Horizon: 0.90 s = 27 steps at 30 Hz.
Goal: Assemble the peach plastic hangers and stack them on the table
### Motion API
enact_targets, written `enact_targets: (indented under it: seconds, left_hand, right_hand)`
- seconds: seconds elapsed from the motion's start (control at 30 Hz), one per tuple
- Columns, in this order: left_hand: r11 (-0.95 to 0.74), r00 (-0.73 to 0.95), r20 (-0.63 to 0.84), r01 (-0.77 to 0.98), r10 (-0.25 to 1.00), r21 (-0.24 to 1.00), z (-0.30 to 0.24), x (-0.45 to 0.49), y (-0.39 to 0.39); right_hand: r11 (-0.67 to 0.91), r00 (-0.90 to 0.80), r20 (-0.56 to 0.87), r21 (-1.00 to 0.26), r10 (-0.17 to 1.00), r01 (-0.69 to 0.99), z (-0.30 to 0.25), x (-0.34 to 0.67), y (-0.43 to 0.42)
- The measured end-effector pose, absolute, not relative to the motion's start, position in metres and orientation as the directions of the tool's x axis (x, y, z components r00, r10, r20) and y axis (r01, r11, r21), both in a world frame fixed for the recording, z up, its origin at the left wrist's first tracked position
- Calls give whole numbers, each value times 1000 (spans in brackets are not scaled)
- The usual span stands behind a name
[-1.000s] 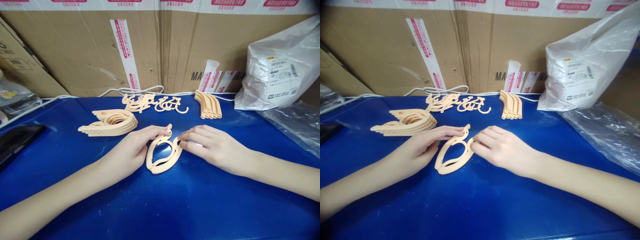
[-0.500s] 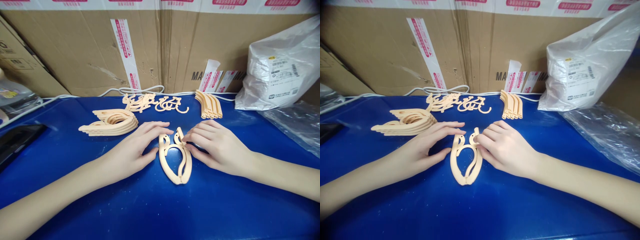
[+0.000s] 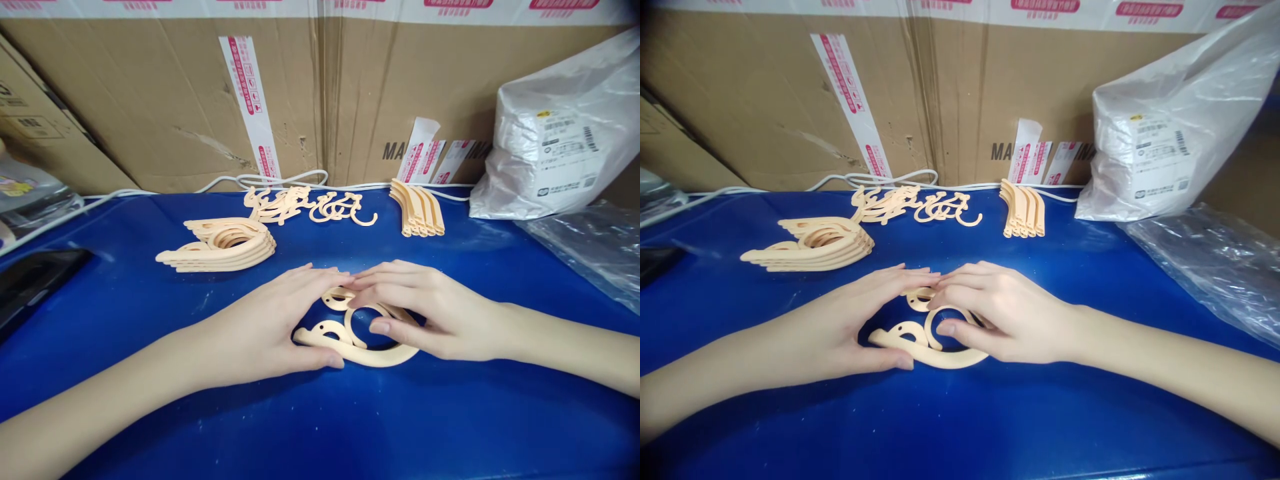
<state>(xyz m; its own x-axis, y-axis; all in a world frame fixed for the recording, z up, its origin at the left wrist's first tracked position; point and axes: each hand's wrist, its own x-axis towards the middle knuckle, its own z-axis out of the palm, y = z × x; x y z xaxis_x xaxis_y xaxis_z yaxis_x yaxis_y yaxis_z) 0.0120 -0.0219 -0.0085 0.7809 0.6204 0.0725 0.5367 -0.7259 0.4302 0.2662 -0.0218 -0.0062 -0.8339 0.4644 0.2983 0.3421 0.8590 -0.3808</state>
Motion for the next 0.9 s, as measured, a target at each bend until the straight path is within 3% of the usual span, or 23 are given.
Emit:
enact_targets:
  seconds: [0.2, 0.33, 0.43, 0.57, 0.67, 0.9]
  left_hand:
    - [-809, 806, 176, 500, 565, 308, -3, 15, -24]
    - [-841, 779, 327, 526, 536, 126, 0, 13, -23]
    - [-824, 747, 446, 566, 493, -37, 2, 9, -18]
    - [-797, 741, 458, 594, 492, -104, 3, 7, -13]
    - [-807, 745, 449, 585, 494, -84, 2, 7, -13]
    - [-812, 754, 430, 578, 497, -76, 2, 8, -13]
  right_hand:
    - [691, -603, 346, -452, 719, 564, -4, 269, -18]
    - [541, -507, 235, -567, 829, 622, -3, 271, -12]
    - [379, -486, 89, -751, 870, 540, -3, 271, -9]
    - [86, -473, -80, -943, 878, 320, -4, 268, -7]
    - [-45, -456, -143, -975, 878, 220, -4, 267, -8]
    - [-146, -430, -192, -980, 882, 138, -1, 265, -11]
